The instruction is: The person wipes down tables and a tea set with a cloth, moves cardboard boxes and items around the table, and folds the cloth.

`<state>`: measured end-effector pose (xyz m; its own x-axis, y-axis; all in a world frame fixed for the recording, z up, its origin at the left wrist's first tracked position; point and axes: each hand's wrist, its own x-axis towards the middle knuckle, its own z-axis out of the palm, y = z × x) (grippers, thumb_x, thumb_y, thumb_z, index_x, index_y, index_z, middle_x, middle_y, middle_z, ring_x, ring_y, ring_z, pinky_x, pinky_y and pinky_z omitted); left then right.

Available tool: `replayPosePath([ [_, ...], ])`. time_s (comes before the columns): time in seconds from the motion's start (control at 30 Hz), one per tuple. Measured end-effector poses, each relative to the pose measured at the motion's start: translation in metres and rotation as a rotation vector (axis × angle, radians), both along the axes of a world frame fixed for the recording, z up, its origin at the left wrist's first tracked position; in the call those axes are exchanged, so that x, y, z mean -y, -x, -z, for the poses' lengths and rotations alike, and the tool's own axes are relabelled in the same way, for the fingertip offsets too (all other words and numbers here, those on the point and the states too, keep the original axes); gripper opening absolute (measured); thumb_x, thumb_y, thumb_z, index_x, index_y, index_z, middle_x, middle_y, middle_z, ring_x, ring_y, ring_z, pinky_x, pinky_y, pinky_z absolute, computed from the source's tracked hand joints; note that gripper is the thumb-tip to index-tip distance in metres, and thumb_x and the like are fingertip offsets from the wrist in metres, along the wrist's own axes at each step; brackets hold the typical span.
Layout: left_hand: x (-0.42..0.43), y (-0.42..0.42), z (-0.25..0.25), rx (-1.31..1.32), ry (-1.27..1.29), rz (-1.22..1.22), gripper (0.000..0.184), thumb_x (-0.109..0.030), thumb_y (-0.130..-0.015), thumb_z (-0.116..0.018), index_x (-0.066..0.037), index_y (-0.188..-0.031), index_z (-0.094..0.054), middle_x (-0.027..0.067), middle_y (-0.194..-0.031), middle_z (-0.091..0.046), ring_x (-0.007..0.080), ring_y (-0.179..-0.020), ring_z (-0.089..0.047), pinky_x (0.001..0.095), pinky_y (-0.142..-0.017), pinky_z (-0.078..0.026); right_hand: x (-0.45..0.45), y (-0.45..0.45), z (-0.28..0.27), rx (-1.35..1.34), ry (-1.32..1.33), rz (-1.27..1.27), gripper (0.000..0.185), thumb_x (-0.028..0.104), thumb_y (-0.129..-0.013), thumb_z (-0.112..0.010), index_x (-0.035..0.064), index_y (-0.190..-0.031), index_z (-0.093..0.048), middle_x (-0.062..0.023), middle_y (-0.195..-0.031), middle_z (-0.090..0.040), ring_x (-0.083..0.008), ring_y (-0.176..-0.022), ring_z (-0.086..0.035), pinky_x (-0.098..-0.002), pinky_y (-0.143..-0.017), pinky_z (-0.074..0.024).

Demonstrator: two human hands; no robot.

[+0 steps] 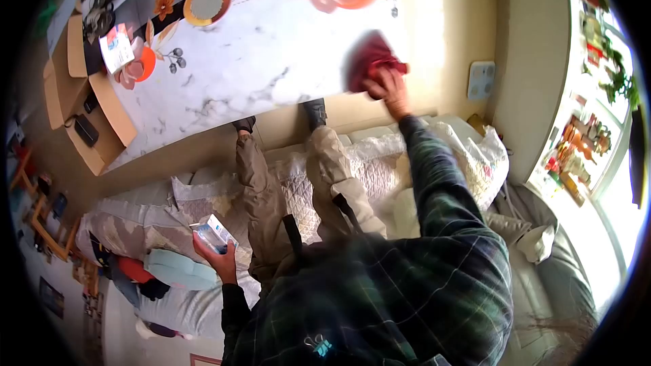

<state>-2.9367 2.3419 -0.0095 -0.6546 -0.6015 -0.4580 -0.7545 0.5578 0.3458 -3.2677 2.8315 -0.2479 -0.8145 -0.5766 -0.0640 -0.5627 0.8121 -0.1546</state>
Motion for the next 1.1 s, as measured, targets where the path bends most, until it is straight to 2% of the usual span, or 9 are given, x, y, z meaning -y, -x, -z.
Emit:
replayPosePath([
  [0.07, -0.007, 0.01, -0.014, -0.001, -0.011, 0.022, 0.099, -0.008, -0.065, -0.072, -0.003, -0.148, -0.02, 0.0214, -0.147, -0.024, 0.0394, -0.138, -0.024, 0.0473, -0.114, -0.021, -0.075, -0.003, -0.017, 0.149, 0.057, 0.422, 0.053, -0.003, -0.078, -0.051, 0.0229, -0.123, -0.062, -0.011, -0.133, -0.051, -0.0352, -0.118, -0.05, -0.0429, -0.097, -0.0446],
  [0.17, -0.007, -0.005, -0.023, -0.062, 0.012, 0.059, 0.099, -0.008, -0.067, -0.073, -0.003, -0.149, -0.018, 0.0203, -0.147, -0.024, 0.0375, -0.138, -0.025, 0.0464, -0.114, -0.02, -0.216, -0.009, -0.028, 0.306, -0.025, 1.156, 0.024, 0.017, -0.083, -0.061, 0.0087, -0.104, -0.068, -0.0136, -0.089, -0.068, -0.0311, -0.079, -0.066, -0.0411, -0.071, -0.0541],
  [0.2, -0.011, -0.007, -0.028, -0.179, -0.064, -0.002, 0.099, -0.01, -0.068, -0.073, -0.002, -0.149, -0.018, 0.0192, -0.147, -0.025, 0.035, -0.138, -0.025, 0.0451, -0.114, -0.021, -0.204, -0.012, -0.083, 0.507, 0.843, 1.422, 0.028, 0.02, -0.086, -0.058, 0.0054, -0.108, -0.067, -0.0123, -0.074, -0.064, -0.0243, -0.061, -0.061, -0.0361, -0.055, -0.0506],
  [0.3, 0.0, -0.026, -0.039, -0.18, 0.031, -0.025, 0.099, -0.014, -0.068, -0.076, -0.002, -0.148, -0.02, 0.0195, -0.147, -0.026, 0.0349, -0.135, -0.028, 0.0439, -0.113, -0.022, -0.115, 0.005, -0.23, 0.943, 1.376, 0.742, 0.036, 0.026, -0.088, -0.063, 0.0019, -0.114, -0.058, -0.0056, -0.076, -0.058, -0.0169, -0.058, -0.057, -0.0281, -0.047, -0.0453],
  [0.33, 0.001, -0.03, -0.04, -0.198, 0.111, -0.019, 0.098, -0.014, -0.067, -0.077, -0.002, -0.148, -0.022, 0.0208, -0.146, -0.028, 0.0367, -0.134, -0.029, 0.0445, -0.112, -0.024, -0.153, -0.033, -0.183, 0.541, 1.251, 1.201, 0.039, 0.036, -0.089, -0.064, 0.0034, -0.111, -0.057, -0.0049, -0.077, -0.057, -0.0165, -0.062, -0.058, -0.0284, -0.051, -0.0465],
  [0.47, 0.01, -0.039, -0.062, -0.259, 0.186, -0.181, 0.1, -0.012, -0.063, -0.077, -0.007, -0.147, -0.024, 0.0227, -0.131, -0.036, 0.0403, -0.125, -0.035, 0.0466, -0.107, -0.03, -0.184, -0.091, -0.121, 0.808, 1.155, 0.976, 0.05, 0.028, -0.085, -0.059, 0.0067, -0.129, -0.048, -0.0118, -0.1, -0.062, -0.0239, -0.08, -0.064, -0.0354, -0.066, -0.0548],
  [0.57, 0.037, -0.081, -0.076, -0.33, 0.261, -0.286, 0.101, -0.011, -0.061, -0.077, -0.004, -0.147, -0.023, 0.0229, -0.128, -0.037, 0.0403, -0.123, -0.035, 0.0468, -0.105, -0.031, -0.104, -0.097, -0.136, 1.373, 1.085, 0.986, 0.057, 0.026, -0.081, -0.052, 0.0054, -0.133, -0.044, -0.0151, -0.118, -0.057, -0.0263, -0.093, -0.062, -0.0415, -0.073, -0.0574],
  [0.7, 0.076, -0.181, -0.037, -0.387, 0.302, -0.53, 0.104, -0.018, -0.065, -0.077, -0.004, -0.15, -0.018, 0.0223, -0.137, -0.031, 0.0391, -0.129, -0.03, 0.0479, -0.105, -0.03, 0.114, -0.1, -0.188, 1.721, 1.292, 0.769, 0.046, 0.023, -0.08, -0.06, 0.0052, -0.121, -0.053, -0.0104, -0.091, -0.063, -0.0195, -0.078, -0.061, -0.0308, -0.055, -0.0491],
  [1.1, 0.357, -0.231, -0.096, -0.999, -0.304, -1.119, 0.097, -0.012, -0.08, -0.071, -0.011, -0.153, -0.008, 0.0142, -0.137, -0.041, 0.027, -0.121, -0.049, 0.0372, -0.097, -0.046, 0.523, -0.126, -0.258, 1.698, 0.836, 0.402, 0.045, 0.015, -0.086, -0.059, 0.0052, -0.129, -0.048, -0.0131, -0.11, -0.062, -0.025, -0.098, -0.062, -0.0362, -0.079, -0.0532],
])
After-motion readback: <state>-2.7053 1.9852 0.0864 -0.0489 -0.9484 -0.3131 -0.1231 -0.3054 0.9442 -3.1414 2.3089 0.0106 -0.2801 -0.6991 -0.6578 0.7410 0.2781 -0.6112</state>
